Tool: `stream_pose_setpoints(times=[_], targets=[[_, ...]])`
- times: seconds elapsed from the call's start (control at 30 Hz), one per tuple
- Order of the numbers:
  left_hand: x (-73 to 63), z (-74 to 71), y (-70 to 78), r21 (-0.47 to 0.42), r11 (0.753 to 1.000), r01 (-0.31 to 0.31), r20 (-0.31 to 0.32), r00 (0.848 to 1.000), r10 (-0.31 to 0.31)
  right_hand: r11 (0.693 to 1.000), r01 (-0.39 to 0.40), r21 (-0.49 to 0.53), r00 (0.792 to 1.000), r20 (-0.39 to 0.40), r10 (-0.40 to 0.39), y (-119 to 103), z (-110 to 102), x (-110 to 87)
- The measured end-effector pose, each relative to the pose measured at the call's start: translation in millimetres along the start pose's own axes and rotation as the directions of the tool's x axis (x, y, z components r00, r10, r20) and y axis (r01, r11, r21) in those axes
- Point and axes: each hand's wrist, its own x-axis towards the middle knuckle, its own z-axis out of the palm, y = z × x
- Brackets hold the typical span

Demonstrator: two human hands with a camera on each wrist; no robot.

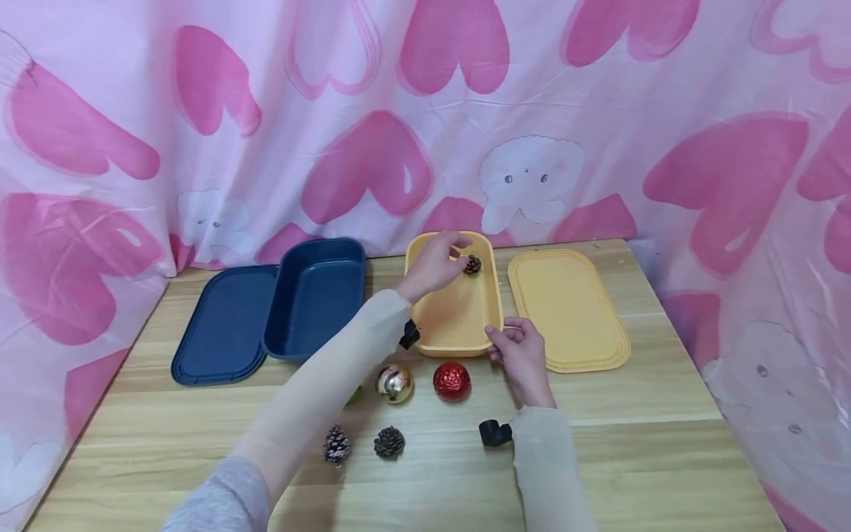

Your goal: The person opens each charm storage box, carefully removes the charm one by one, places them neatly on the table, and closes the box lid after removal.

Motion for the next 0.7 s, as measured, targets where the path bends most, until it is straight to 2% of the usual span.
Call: stream_pose_setpoints(times=[0.13, 0.33, 0.43, 0.57, 0.63, 0.7], targets=[[6.3, 6.2, -6.3, 0.051, 0.999, -0.005, 0.052, 0.999, 0.002, 1.0, 0.011, -0.006, 1.0, 0.009, -0.01, 1, 2, -1.1], [12.8, 11.6, -17.3, 0.163, 0.985, -0.06, 0.162, 0.986, 0.033, 0.999, 0.024, -0.039, 1.0, 0.002, -0.024, 1, 5, -3.2], [16.3, 14.2, -22.6, 0.221, 0.968, -0.116, 0.224, 0.972, 0.065, 0.999, 0.016, -0.027, 1.0, -0.003, -0.016, 1, 6, -3.8], [20.0, 17.6, -24.1, 0.273, 0.945, -0.18, 0.321, 0.943, 0.087, 0.999, 0.009, -0.037, 1.0, -0.008, -0.01, 1, 7, -3.8], [20.8, 19.4, -23.5, 0.282, 0.942, -0.184, 0.347, 0.935, 0.078, 0.999, 0.007, -0.046, 1.0, -0.013, -0.007, 1, 7, -3.9], [21.7, 21.8, -23.1, 0.281, 0.944, -0.175, 0.348, 0.935, 0.069, 0.999, 0.005, -0.049, 1.0, -0.014, -0.006, 1, 7, -4.0]])
